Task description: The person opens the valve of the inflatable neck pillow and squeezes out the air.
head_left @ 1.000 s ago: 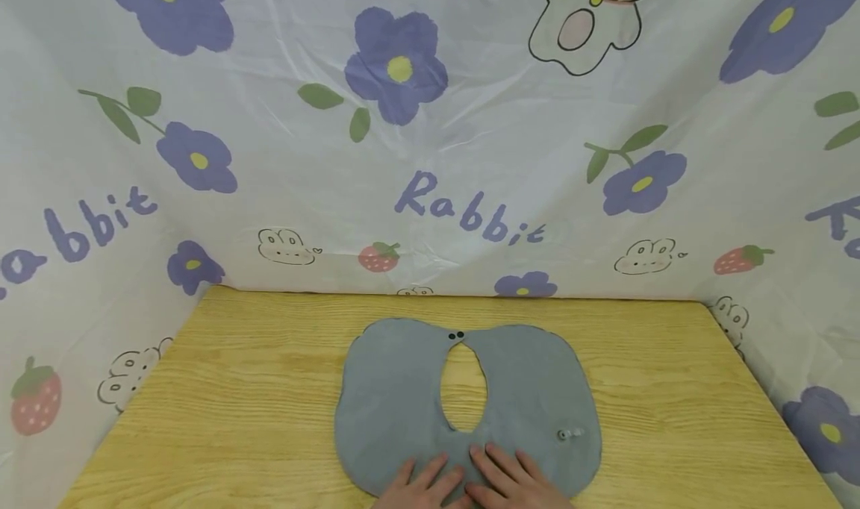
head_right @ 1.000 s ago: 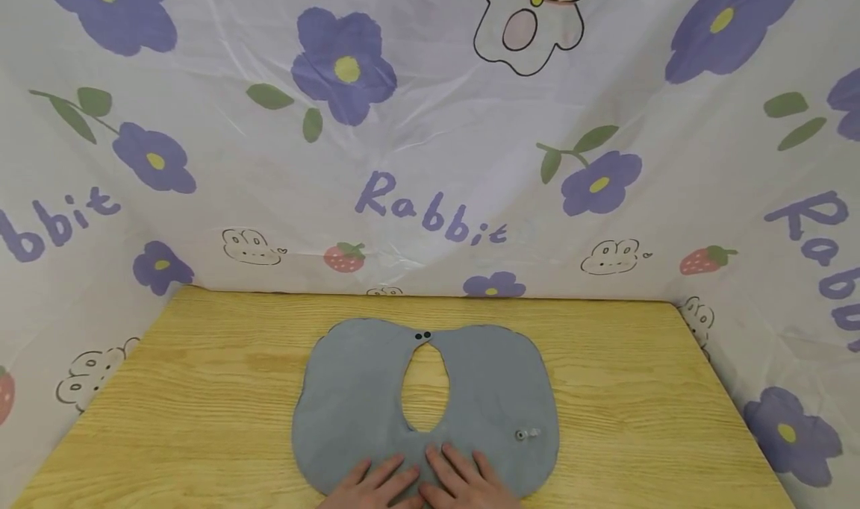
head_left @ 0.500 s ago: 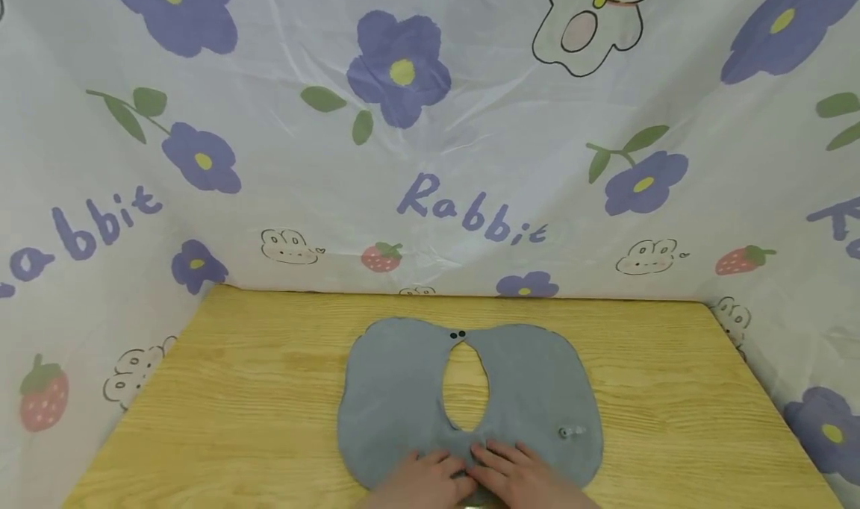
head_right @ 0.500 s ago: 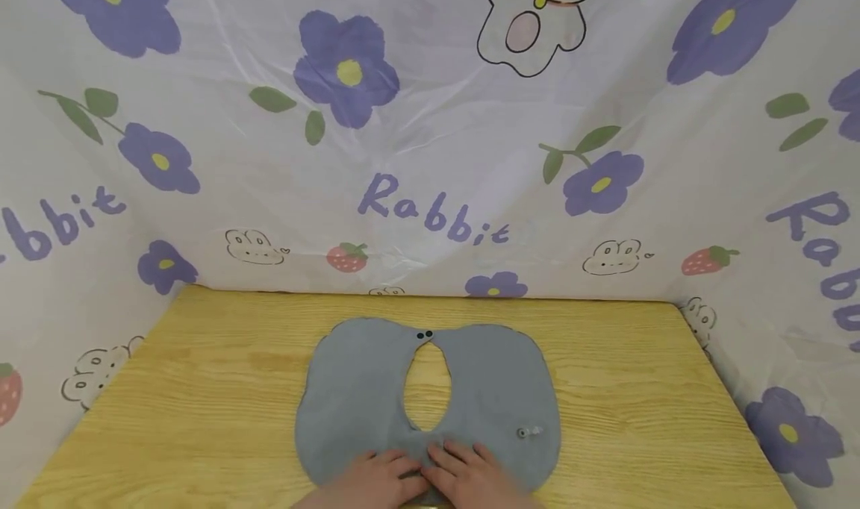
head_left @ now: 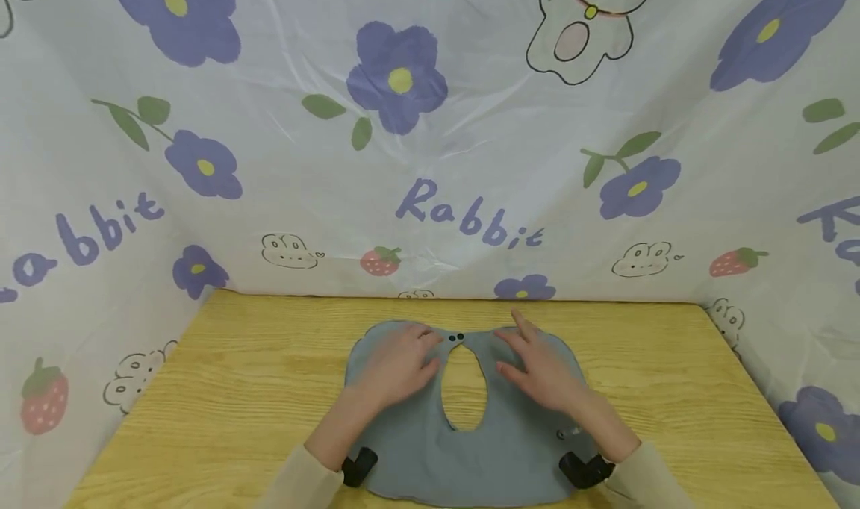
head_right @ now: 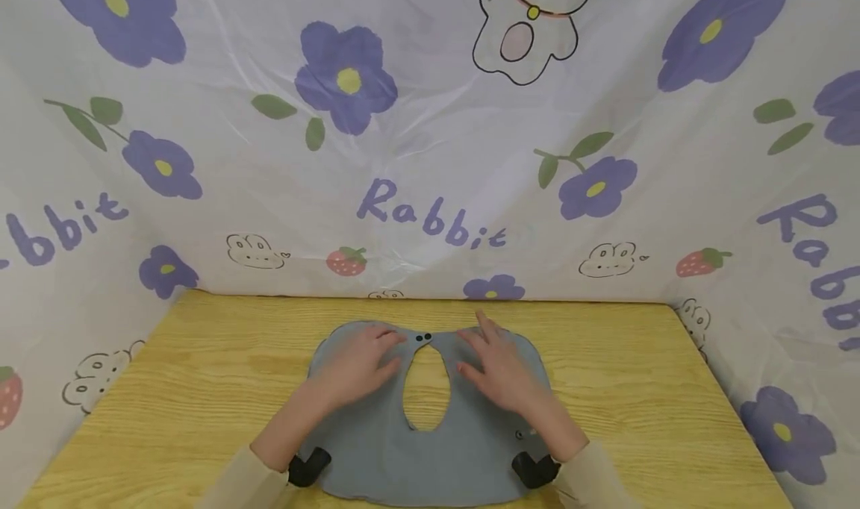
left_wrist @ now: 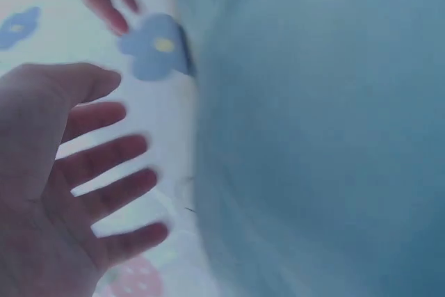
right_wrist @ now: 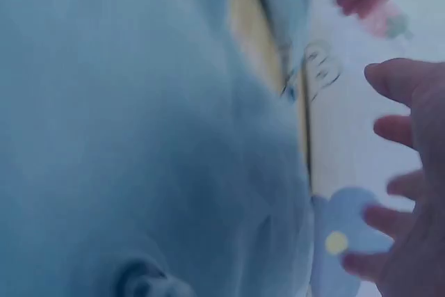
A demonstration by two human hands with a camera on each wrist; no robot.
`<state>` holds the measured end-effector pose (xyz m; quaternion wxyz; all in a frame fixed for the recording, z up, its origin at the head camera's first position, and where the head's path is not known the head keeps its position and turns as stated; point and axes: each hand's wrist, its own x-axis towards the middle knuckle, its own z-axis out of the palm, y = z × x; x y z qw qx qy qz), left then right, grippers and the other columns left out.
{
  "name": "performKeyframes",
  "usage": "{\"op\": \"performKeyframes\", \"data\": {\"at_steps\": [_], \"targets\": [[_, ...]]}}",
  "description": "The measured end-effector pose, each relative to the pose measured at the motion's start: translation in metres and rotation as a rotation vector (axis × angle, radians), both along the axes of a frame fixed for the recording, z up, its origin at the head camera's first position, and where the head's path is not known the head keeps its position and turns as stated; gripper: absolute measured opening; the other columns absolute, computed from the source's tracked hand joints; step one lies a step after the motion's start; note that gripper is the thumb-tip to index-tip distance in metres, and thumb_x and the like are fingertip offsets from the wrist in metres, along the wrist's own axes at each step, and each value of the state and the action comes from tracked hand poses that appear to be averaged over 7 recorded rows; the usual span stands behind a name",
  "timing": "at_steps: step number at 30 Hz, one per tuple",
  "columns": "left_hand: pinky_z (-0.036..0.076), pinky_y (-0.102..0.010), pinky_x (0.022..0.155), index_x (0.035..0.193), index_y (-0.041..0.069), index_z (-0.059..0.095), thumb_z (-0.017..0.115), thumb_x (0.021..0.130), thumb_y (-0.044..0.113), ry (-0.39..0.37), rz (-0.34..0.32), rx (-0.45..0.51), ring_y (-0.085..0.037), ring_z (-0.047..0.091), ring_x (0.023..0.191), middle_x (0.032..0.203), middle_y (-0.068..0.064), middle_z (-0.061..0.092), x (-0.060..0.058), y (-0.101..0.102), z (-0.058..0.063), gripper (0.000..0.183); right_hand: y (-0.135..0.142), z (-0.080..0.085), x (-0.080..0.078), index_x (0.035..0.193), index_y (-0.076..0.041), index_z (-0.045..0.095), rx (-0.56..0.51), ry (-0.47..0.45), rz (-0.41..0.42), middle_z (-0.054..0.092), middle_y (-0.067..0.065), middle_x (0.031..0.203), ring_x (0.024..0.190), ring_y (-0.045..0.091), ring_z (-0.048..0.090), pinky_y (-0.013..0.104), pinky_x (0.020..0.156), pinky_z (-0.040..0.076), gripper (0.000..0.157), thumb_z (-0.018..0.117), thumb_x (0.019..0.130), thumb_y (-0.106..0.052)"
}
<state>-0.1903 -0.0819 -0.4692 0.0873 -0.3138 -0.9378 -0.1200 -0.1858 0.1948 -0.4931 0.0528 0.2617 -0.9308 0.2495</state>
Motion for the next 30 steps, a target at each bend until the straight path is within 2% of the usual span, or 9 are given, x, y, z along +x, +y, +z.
{"op": "performKeyframes", "data": {"at_steps": [3, 6, 10, 13, 17, 20, 30], "targets": [[0.038, -0.068, 0.106, 0.136, 0.012, 0.067, 0.069, 0.100, 0.036, 0.057, 0.093, -0.046, -0.040, 0.052, 0.133, 0.137, -0.015, 0.061, -0.011, -0.005, -0.010, 0.043, 0.003, -0.011, -0.013, 0.148, -0.005, 0.054, 0.095, 0.082, -0.059, 0.023, 0.033, 0.162, 0.147, 0.054, 0.024, 0.074, 0.109, 0.028, 0.059, 0.070, 0.099, -0.033], [0.030, -0.075, 0.107, 0.138, 0.017, 0.066, 0.065, 0.101, 0.045, 0.084, 0.160, -0.077, -0.041, 0.046, 0.139, 0.144, -0.014, 0.057, -0.017, -0.009, -0.021, 0.046, 0.005, -0.022, -0.020, 0.152, -0.008, 0.051, 0.154, 0.062, -0.067, 0.020, 0.034, 0.162, 0.147, 0.056, 0.019, 0.078, 0.109, 0.022, 0.063, 0.067, 0.100, -0.040], [0.029, -0.076, 0.107, 0.140, 0.019, 0.065, 0.055, 0.106, 0.045, 0.067, 0.155, -0.117, -0.043, 0.043, 0.141, 0.147, -0.015, 0.054, -0.017, -0.011, -0.032, 0.044, 0.005, -0.033, -0.020, 0.156, -0.012, 0.046, 0.241, 0.019, -0.044, 0.019, 0.033, 0.163, 0.147, 0.058, 0.017, 0.078, 0.109, 0.020, 0.066, 0.057, 0.104, -0.049], [0.026, -0.079, 0.106, 0.144, 0.022, 0.062, 0.053, 0.106, 0.047, 0.034, 0.154, -0.155, -0.045, 0.039, 0.143, 0.151, -0.015, 0.050, -0.016, -0.010, -0.038, 0.046, 0.004, -0.038, -0.018, 0.157, -0.014, 0.046, 0.287, 0.031, -0.026, 0.022, 0.031, 0.163, 0.149, 0.055, 0.017, 0.078, 0.110, 0.017, 0.067, 0.055, 0.103, -0.053], [0.019, -0.082, 0.106, 0.148, 0.028, 0.058, 0.054, 0.103, 0.054, -0.023, 0.198, -0.194, -0.044, 0.031, 0.148, 0.157, -0.012, 0.045, -0.014, -0.011, -0.042, 0.052, 0.000, -0.039, -0.016, 0.157, -0.015, 0.045, 0.325, 0.047, -0.019, 0.023, 0.029, 0.163, 0.149, 0.053, 0.018, 0.078, 0.111, 0.015, 0.069, 0.054, 0.102, -0.056], [0.016, -0.083, 0.106, 0.149, 0.029, 0.057, 0.054, 0.103, 0.056, -0.049, 0.208, -0.192, -0.044, 0.030, 0.148, 0.158, -0.012, 0.043, -0.012, -0.012, -0.042, 0.054, -0.001, -0.039, -0.015, 0.158, -0.015, 0.044, 0.340, 0.034, -0.024, 0.024, 0.029, 0.163, 0.149, 0.052, 0.019, 0.078, 0.111, 0.014, 0.069, 0.052, 0.103, -0.056], [0.027, -0.081, 0.103, 0.149, 0.025, 0.058, 0.053, 0.103, 0.057, -0.099, 0.190, -0.153, -0.047, 0.038, 0.143, 0.155, -0.015, 0.047, -0.016, -0.012, -0.045, 0.057, -0.002, -0.038, -0.012, 0.159, -0.013, 0.041, 0.353, -0.028, -0.028, 0.023, 0.028, 0.164, 0.150, 0.052, 0.019, 0.078, 0.111, 0.014, 0.069, 0.053, 0.104, -0.053]]}}
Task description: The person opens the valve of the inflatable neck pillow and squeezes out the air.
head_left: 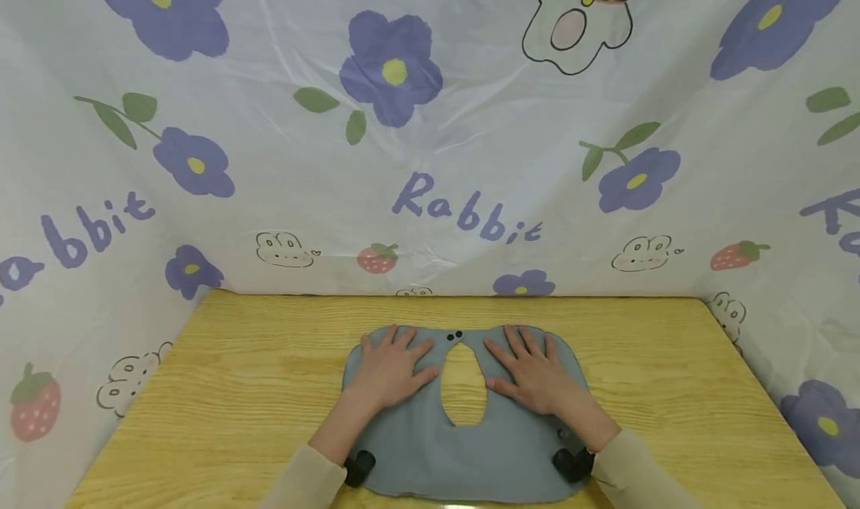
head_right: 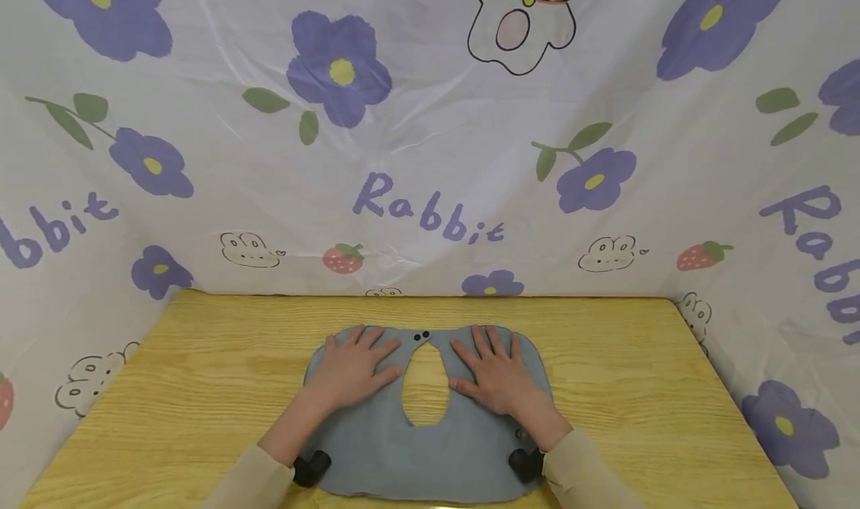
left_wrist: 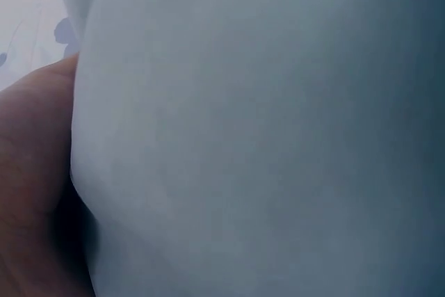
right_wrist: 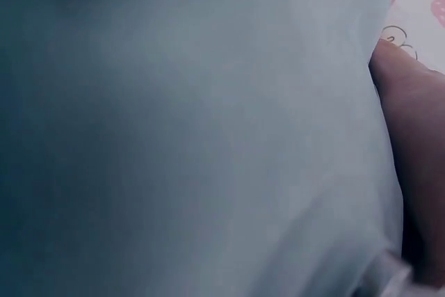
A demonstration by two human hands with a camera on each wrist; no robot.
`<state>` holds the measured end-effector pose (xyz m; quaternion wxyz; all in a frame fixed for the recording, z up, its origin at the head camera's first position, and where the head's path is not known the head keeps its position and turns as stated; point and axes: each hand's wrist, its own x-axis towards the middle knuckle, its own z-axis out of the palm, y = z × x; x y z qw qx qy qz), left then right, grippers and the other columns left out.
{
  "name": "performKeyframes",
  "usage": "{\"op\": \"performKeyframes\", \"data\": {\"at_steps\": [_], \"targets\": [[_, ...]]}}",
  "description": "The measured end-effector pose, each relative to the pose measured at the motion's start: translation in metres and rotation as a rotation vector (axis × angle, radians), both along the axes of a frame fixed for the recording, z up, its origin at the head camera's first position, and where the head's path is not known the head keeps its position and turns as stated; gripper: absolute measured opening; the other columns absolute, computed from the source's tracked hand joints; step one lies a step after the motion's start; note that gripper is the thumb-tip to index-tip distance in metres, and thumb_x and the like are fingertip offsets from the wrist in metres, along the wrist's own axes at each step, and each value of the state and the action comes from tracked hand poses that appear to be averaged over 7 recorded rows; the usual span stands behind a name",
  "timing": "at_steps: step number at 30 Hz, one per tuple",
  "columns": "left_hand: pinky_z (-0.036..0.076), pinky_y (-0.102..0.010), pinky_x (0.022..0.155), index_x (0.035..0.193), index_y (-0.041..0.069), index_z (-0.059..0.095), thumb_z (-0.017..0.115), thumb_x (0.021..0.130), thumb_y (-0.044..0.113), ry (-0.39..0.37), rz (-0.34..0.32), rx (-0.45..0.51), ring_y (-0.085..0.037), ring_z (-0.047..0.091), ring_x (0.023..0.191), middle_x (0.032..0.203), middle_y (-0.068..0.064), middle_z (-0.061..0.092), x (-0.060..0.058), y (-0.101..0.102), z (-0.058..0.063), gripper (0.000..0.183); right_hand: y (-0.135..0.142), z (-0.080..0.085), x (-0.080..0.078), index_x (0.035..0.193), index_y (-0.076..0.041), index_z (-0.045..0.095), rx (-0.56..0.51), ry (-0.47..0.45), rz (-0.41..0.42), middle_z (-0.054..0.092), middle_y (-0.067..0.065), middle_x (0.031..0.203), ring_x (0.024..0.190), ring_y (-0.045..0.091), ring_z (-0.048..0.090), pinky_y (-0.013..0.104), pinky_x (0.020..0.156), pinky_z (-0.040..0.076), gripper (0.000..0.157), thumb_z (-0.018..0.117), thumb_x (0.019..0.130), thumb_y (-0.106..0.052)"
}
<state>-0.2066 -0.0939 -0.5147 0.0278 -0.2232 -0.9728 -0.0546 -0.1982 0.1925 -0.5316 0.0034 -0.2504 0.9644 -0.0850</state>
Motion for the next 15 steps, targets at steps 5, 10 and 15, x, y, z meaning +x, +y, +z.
{"op": "performKeyframes", "data": {"at_steps": [5, 10, 15], "targets": [[0.031, -0.080, 0.100, 0.148, 0.025, 0.059, 0.056, 0.101, 0.057, -0.006, 0.014, 0.001, -0.047, 0.039, 0.142, 0.154, -0.015, 0.047, -0.0006, 0.0019, -0.0011, 0.056, 0.0000, -0.0004, -0.0022, 0.160, -0.015, 0.039, 0.006, -0.028, -0.012, 0.021, 0.027, 0.165, 0.151, 0.050, 0.017, 0.078, 0.111, 0.013, 0.069, 0.053, 0.104, -0.054], [0.034, -0.080, 0.098, 0.146, 0.025, 0.061, 0.059, 0.100, 0.055, 0.000, 0.023, -0.004, -0.047, 0.040, 0.141, 0.153, -0.015, 0.049, 0.0005, 0.0042, 0.0007, 0.055, 0.0007, 0.0002, -0.0032, 0.161, -0.016, 0.037, 0.019, -0.052, -0.026, 0.018, 0.025, 0.166, 0.152, 0.049, 0.015, 0.078, 0.112, 0.013, 0.069, 0.052, 0.105, -0.053], [0.033, -0.080, 0.098, 0.145, 0.025, 0.062, 0.061, 0.100, 0.054, 0.002, 0.033, -0.005, -0.047, 0.041, 0.141, 0.152, -0.015, 0.049, 0.0009, 0.0059, -0.0005, 0.054, 0.0016, -0.0038, -0.0039, 0.161, -0.015, 0.037, 0.007, -0.038, -0.013, 0.019, 0.026, 0.166, 0.151, 0.050, 0.015, 0.077, 0.112, 0.013, 0.071, 0.052, 0.104, -0.054]]}}
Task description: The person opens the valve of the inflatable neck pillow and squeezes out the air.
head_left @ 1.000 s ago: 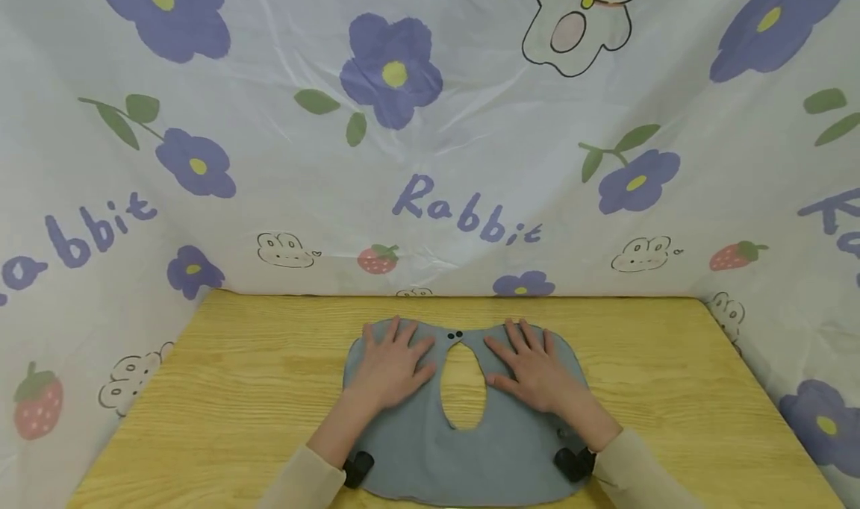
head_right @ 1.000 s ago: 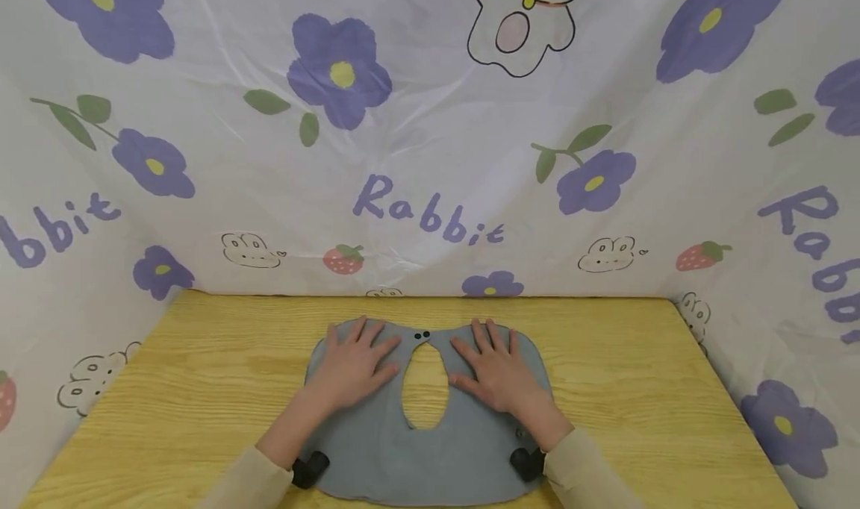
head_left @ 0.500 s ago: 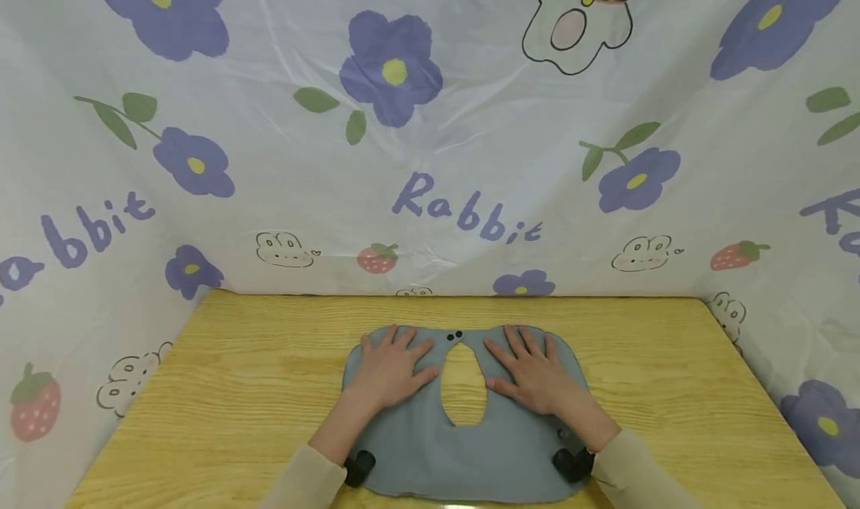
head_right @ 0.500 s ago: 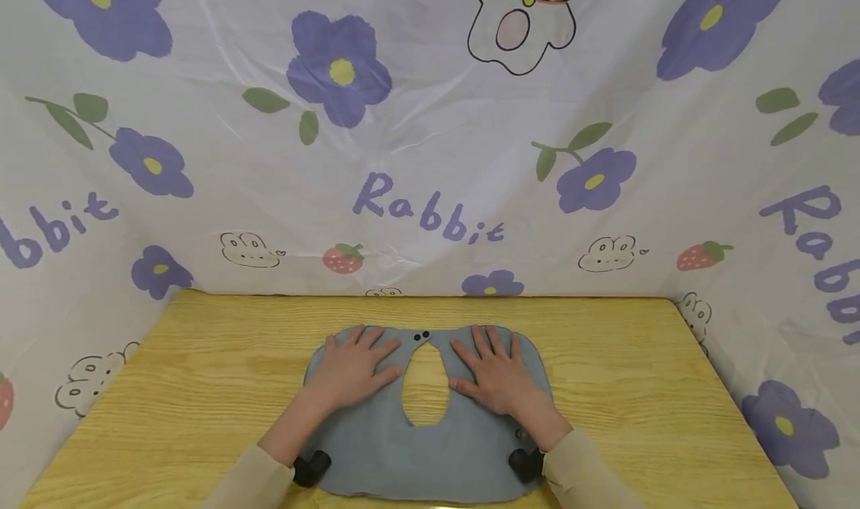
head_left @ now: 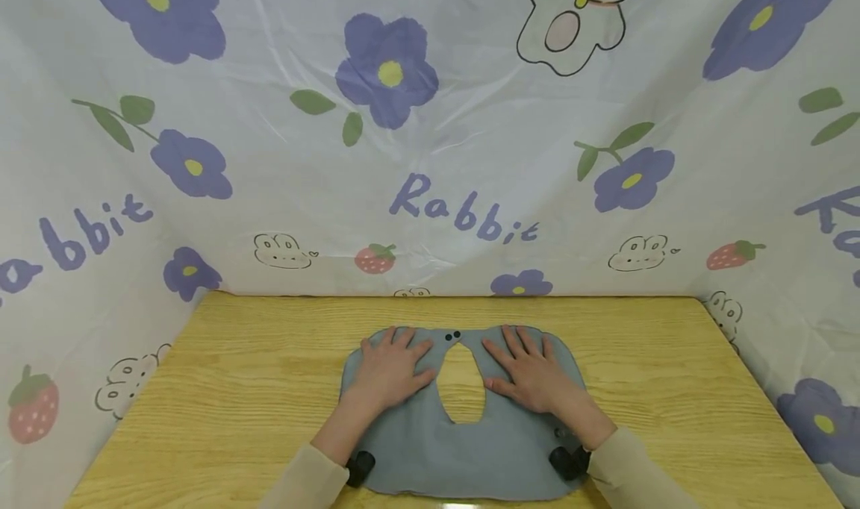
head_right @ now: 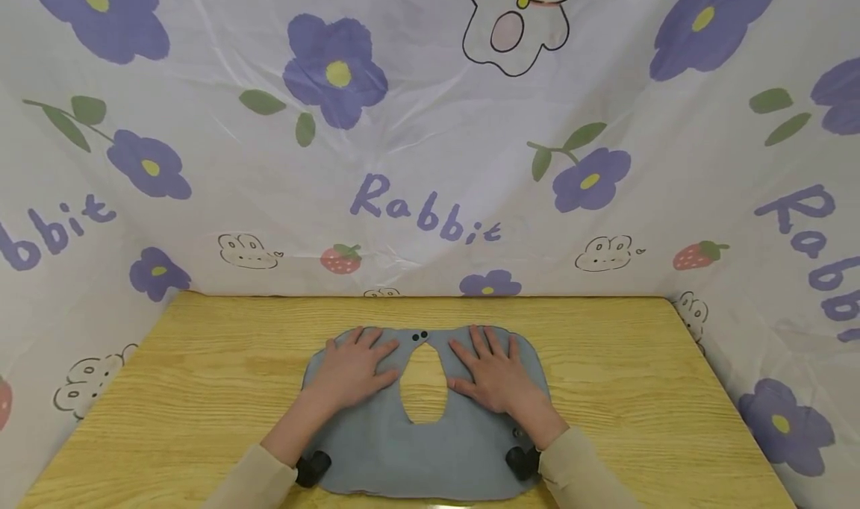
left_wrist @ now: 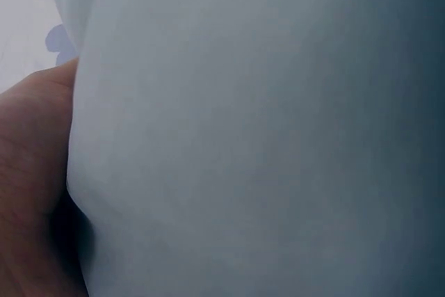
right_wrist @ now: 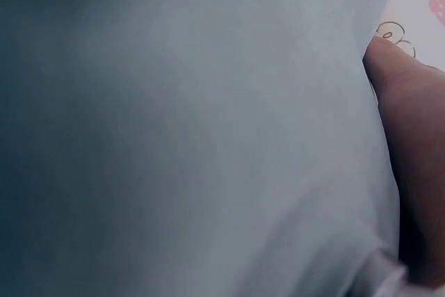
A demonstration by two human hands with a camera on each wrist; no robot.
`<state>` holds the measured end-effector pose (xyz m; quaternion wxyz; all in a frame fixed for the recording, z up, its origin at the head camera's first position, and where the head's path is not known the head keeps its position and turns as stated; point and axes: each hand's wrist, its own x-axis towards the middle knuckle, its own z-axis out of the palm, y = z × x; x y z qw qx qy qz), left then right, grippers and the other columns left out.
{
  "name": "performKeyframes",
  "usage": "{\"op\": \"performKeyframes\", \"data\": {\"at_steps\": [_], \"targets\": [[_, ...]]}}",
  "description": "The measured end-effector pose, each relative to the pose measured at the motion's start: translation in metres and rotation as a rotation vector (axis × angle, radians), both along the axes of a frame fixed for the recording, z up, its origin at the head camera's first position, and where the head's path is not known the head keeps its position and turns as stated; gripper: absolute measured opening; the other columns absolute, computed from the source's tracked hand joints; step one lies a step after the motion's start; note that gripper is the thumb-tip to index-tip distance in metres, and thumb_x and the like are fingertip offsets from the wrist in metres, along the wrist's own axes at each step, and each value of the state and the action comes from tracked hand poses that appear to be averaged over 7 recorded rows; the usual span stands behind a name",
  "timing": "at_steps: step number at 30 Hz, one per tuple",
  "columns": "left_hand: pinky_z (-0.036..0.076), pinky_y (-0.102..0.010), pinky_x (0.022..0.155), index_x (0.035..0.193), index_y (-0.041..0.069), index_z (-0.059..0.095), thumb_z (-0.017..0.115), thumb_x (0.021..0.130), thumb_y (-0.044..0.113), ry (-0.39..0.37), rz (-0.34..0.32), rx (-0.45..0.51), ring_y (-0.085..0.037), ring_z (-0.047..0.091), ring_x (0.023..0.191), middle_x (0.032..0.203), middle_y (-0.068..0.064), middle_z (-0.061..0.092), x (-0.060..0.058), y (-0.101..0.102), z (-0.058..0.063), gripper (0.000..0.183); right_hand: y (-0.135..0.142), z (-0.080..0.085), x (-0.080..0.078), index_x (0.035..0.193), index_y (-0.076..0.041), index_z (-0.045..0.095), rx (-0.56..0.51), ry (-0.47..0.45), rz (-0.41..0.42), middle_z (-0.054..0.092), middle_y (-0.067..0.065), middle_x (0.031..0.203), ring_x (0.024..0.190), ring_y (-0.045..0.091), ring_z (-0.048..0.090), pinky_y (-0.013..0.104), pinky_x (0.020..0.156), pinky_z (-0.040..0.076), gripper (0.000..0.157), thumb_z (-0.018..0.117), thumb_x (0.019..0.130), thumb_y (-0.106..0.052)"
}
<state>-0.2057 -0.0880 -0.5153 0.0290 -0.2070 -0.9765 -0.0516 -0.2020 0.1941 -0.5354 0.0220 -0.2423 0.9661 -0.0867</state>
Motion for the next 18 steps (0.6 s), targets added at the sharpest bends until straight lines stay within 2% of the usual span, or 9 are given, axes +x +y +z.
{"op": "performKeyframes", "data": {"at_steps": [4, 8, 11, 14, 18], "targets": [[0.034, -0.079, 0.098, 0.145, 0.025, 0.062, 0.061, 0.100, 0.053, 0.005, 0.001, -0.008, -0.047, 0.041, 0.140, 0.152, -0.014, 0.050, 0.000, 0.000, -0.001, 0.053, 0.000, -0.002, 0.000, 0.161, -0.015, 0.037, -0.012, 0.007, 0.006, 0.019, 0.026, 0.166, 0.151, 0.050, 0.016, 0.077, 0.112, 0.013, 0.072, 0.050, 0.104, -0.056], [0.033, -0.079, 0.100, 0.146, 0.024, 0.061, 0.059, 0.101, 0.054, 0.001, -0.024, -0.023, -0.048, 0.041, 0.141, 0.153, -0.015, 0.048, 0.002, -0.002, -0.001, 0.054, 0.002, 0.005, 0.006, 0.162, -0.011, 0.034, -0.050, -0.028, -0.019, 0.019, 0.027, 0.166, 0.151, 0.051, 0.016, 0.078, 0.112, 0.012, 0.075, 0.051, 0.104, -0.055], [0.029, -0.079, 0.103, 0.147, 0.023, 0.059, 0.057, 0.102, 0.053, -0.003, -0.052, -0.012, -0.047, 0.037, 0.143, 0.156, -0.015, 0.045, 0.008, -0.007, 0.002, 0.055, 0.007, 0.013, 0.015, 0.162, -0.008, 0.031, -0.112, -0.043, -0.041, 0.020, 0.028, 0.165, 0.150, 0.052, 0.016, 0.079, 0.110, 0.013, 0.078, 0.054, 0.103, -0.053], [0.026, -0.079, 0.106, 0.147, 0.022, 0.059, 0.059, 0.102, 0.051, 0.016, -0.074, 0.027, -0.047, 0.034, 0.146, 0.156, -0.016, 0.045, 0.015, -0.012, 0.007, 0.054, 0.012, 0.023, 0.026, 0.162, -0.010, 0.032, -0.150, -0.019, -0.049, 0.021, 0.029, 0.164, 0.150, 0.053, 0.017, 0.081, 0.109, 0.014, 0.077, 0.056, 0.103, -0.053], [0.027, -0.077, 0.108, 0.146, 0.021, 0.060, 0.063, 0.100, 0.051, 0.056, -0.096, 0.045, -0.047, 0.032, 0.146, 0.155, -0.017, 0.045, 0.023, -0.018, 0.013, 0.055, 0.018, 0.029, 0.036, 0.162, -0.013, 0.033, -0.139, 0.005, -0.046, 0.021, 0.027, 0.165, 0.149, 0.053, 0.018, 0.083, 0.106, 0.014, 0.075, 0.057, 0.102, -0.052]]}}
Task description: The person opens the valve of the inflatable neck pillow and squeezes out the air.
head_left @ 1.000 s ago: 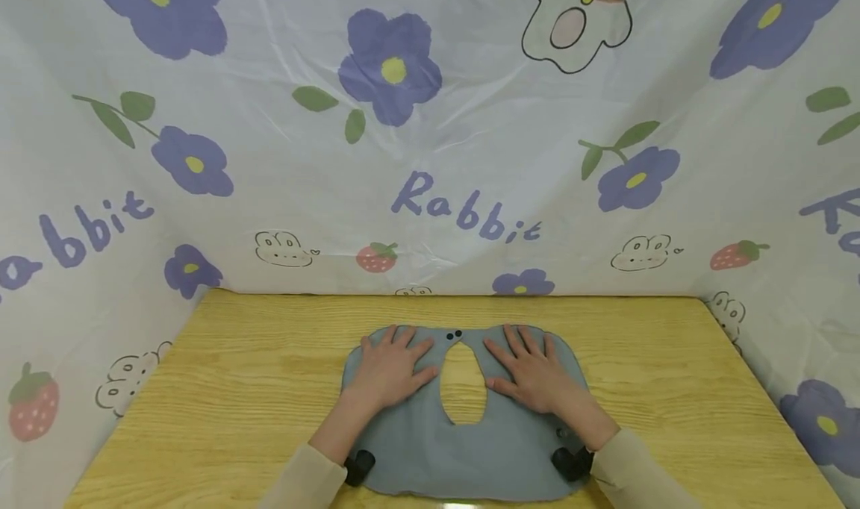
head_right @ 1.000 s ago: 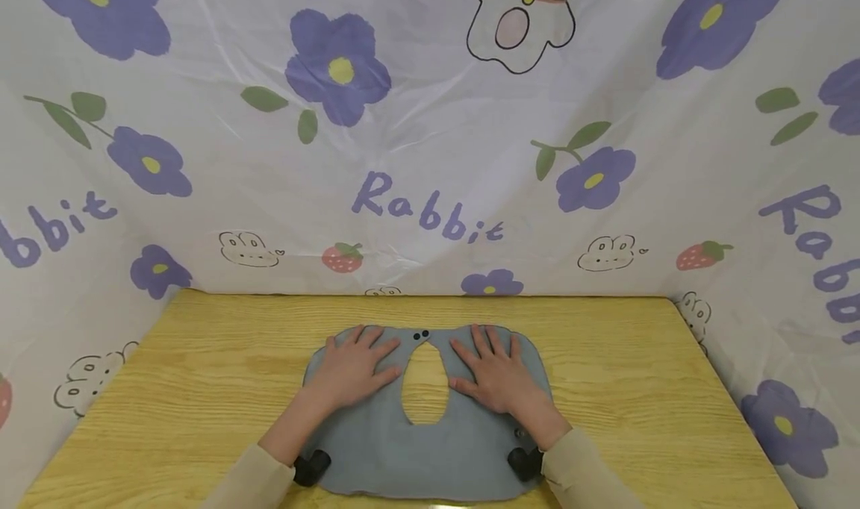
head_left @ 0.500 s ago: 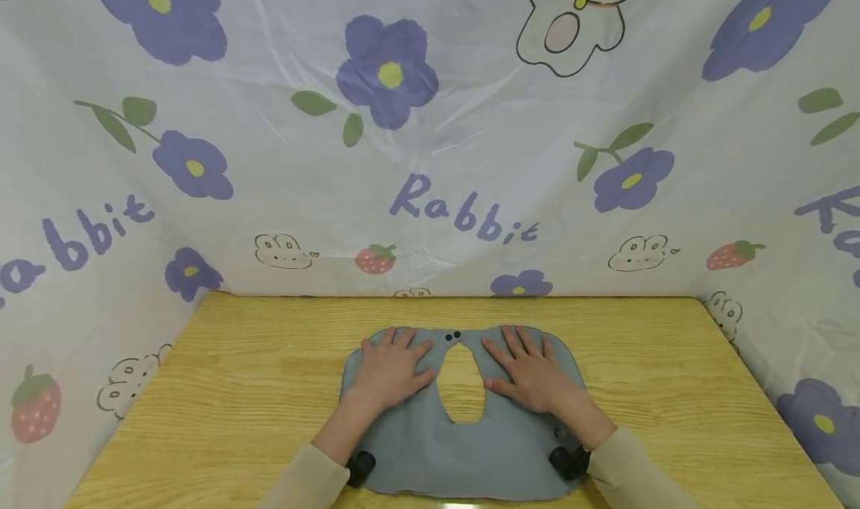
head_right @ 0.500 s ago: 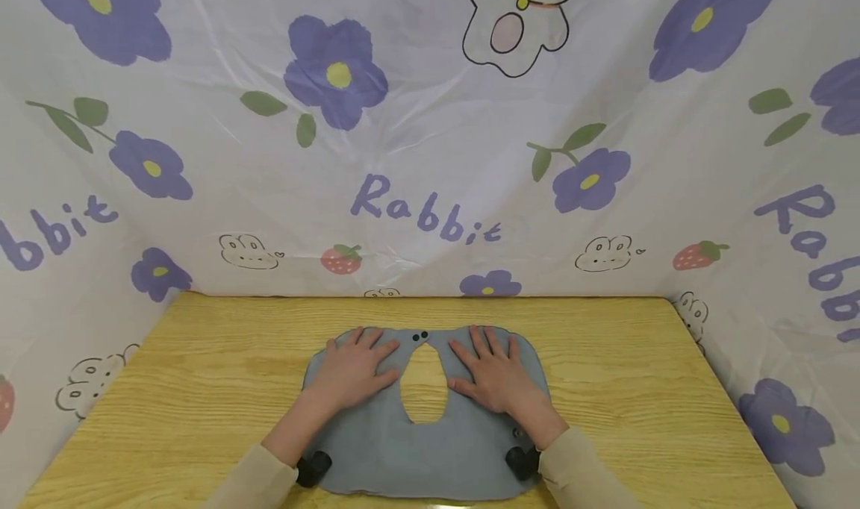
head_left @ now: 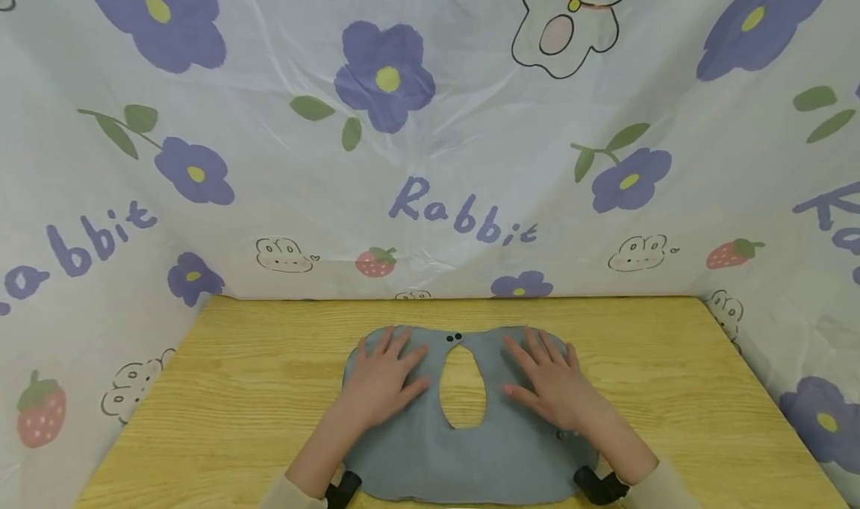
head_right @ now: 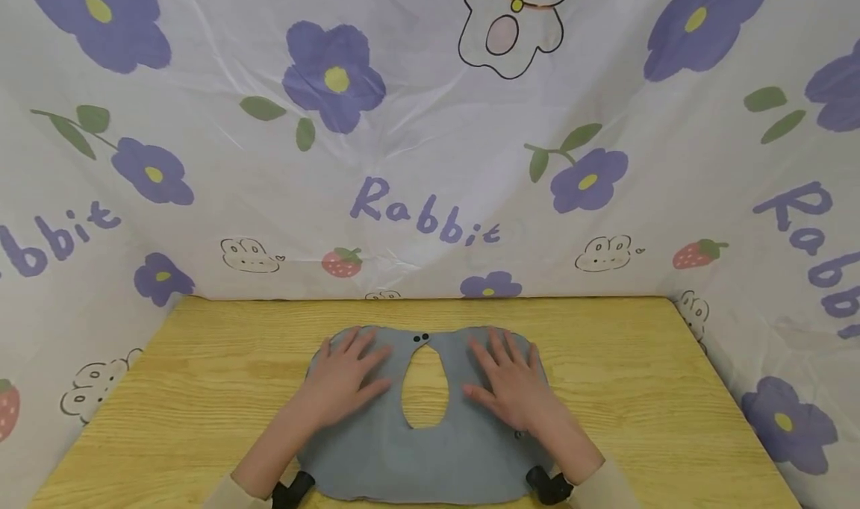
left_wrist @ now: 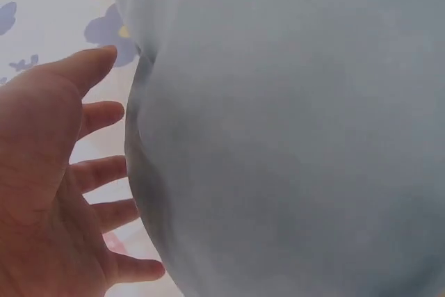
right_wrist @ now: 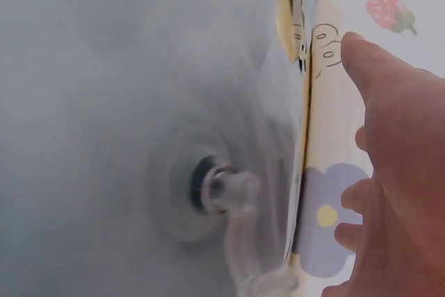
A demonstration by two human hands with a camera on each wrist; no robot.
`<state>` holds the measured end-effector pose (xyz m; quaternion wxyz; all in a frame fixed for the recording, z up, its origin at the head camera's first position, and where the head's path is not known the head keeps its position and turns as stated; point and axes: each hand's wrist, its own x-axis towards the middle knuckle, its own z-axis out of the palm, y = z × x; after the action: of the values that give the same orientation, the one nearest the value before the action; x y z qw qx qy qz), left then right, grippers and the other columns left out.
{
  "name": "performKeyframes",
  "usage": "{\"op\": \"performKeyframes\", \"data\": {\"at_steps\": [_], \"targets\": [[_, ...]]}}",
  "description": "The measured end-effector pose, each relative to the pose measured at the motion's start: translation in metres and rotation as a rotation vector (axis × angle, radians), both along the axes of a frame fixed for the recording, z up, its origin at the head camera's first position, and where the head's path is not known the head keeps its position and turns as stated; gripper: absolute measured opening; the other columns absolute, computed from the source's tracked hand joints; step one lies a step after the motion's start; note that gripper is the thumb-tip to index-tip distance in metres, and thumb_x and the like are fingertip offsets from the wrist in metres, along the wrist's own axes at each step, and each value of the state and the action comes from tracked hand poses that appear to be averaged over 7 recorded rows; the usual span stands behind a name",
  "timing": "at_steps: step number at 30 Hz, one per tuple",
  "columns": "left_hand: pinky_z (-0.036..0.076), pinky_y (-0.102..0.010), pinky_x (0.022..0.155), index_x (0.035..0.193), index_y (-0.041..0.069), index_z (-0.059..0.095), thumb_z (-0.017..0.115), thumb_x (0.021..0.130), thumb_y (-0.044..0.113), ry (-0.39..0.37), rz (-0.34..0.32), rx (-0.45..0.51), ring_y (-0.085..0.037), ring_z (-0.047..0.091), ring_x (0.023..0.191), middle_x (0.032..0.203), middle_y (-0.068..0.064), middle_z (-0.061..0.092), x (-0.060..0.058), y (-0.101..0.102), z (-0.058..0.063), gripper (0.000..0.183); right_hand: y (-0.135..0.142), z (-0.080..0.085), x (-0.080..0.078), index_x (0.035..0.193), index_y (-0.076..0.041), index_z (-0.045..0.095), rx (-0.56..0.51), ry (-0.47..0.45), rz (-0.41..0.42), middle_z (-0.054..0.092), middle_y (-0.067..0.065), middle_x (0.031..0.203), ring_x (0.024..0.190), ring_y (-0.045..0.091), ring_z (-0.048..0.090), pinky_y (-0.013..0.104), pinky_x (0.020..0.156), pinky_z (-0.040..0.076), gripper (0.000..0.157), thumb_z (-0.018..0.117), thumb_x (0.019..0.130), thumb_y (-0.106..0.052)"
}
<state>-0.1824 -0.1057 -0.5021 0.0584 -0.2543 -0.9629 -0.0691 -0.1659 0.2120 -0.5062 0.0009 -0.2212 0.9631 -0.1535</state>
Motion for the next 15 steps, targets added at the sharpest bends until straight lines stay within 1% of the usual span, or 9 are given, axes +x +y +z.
{"op": "performKeyframes", "data": {"at_steps": [3, 6, 11, 15], "targets": [[0.029, -0.077, 0.106, 0.147, 0.021, 0.059, 0.065, 0.097, 0.055, 0.002, -0.008, -0.010, -0.048, 0.032, 0.146, 0.155, -0.018, 0.044, 0.002, -0.002, -0.001, 0.061, 0.002, -0.004, 0.004, 0.163, -0.014, 0.032, 0.027, -0.027, -0.002, 0.019, 0.027, 0.166, 0.150, 0.053, 0.015, 0.084, 0.105, 0.013, 0.075, 0.056, 0.103, -0.052], [0.030, -0.078, 0.105, 0.148, 0.022, 0.058, 0.068, 0.094, 0.059, -0.018, -0.001, -0.017, -0.049, 0.032, 0.146, 0.156, -0.019, 0.043, 0.002, -0.004, -0.004, 0.067, 0.001, -0.012, 0.005, 0.162, -0.015, 0.034, 0.047, -0.059, -0.009, 0.019, 0.027, 0.166, 0.151, 0.052, 0.013, 0.083, 0.107, 0.011, 0.075, 0.055, 0.103, -0.054], [0.032, -0.079, 0.101, 0.150, 0.023, 0.056, 0.068, 0.091, 0.063, -0.049, 0.015, -0.019, -0.050, 0.031, 0.146, 0.158, -0.018, 0.041, 0.000, -0.004, -0.008, 0.071, 0.000, -0.020, 0.005, 0.160, -0.016, 0.040, 0.069, -0.069, -0.010, 0.022, 0.027, 0.165, 0.151, 0.051, 0.016, 0.082, 0.108, 0.009, 0.071, 0.055, 0.102, -0.055], [0.034, -0.079, 0.099, 0.151, 0.024, 0.055, 0.068, 0.091, 0.062, -0.058, 0.011, -0.023, -0.050, 0.031, 0.145, 0.159, -0.017, 0.040, -0.001, -0.004, -0.011, 0.072, 0.001, -0.022, 0.006, 0.160, -0.017, 0.041, 0.086, -0.081, -0.006, 0.022, 0.026, 0.165, 0.151, 0.051, 0.017, 0.082, 0.108, 0.009, 0.071, 0.055, 0.102, -0.055]]}}
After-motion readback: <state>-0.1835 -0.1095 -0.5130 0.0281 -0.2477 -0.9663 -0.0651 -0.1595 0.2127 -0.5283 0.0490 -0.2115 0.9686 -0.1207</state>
